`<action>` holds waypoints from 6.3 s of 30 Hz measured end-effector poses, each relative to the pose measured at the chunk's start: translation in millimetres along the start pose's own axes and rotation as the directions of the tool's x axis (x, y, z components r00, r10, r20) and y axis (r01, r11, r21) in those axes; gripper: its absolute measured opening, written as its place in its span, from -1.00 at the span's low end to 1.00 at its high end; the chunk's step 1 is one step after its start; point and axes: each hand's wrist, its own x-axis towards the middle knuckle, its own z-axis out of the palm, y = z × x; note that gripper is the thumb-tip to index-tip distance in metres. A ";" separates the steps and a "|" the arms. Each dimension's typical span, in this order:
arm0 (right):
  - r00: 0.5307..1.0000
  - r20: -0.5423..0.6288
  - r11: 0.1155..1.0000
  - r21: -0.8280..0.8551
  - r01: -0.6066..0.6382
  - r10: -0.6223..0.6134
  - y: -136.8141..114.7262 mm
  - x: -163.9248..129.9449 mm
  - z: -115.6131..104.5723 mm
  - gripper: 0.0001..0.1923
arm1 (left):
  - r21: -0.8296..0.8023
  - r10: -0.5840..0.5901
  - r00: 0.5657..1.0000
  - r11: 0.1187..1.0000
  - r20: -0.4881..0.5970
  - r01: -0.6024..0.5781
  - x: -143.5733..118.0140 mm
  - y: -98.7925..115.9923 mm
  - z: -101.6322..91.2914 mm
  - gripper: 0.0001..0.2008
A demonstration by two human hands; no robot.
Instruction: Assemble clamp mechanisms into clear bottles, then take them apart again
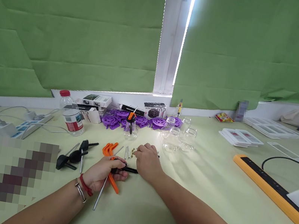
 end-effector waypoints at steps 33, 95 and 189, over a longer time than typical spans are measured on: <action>0.916 0.321 0.939 0.164 -0.303 0.239 38.3 -41.1 -31.0 -0.72 | 0.873 0.575 0.813 0.348 0.088 -0.341 5.6 -4.6 -9.3 -0.79; 0.989 0.145 0.983 0.184 -0.019 -0.008 13.3 -19.6 -17.2 -0.83 | 0.874 0.373 0.802 -0.338 0.466 -0.350 14.3 12.9 32.5 -0.78; 0.986 0.138 0.990 0.101 -0.103 0.089 10.6 4.7 -15.5 -0.65 | 0.988 0.373 0.921 -0.139 0.109 -0.060 -54.1 44.7 -34.3 -0.76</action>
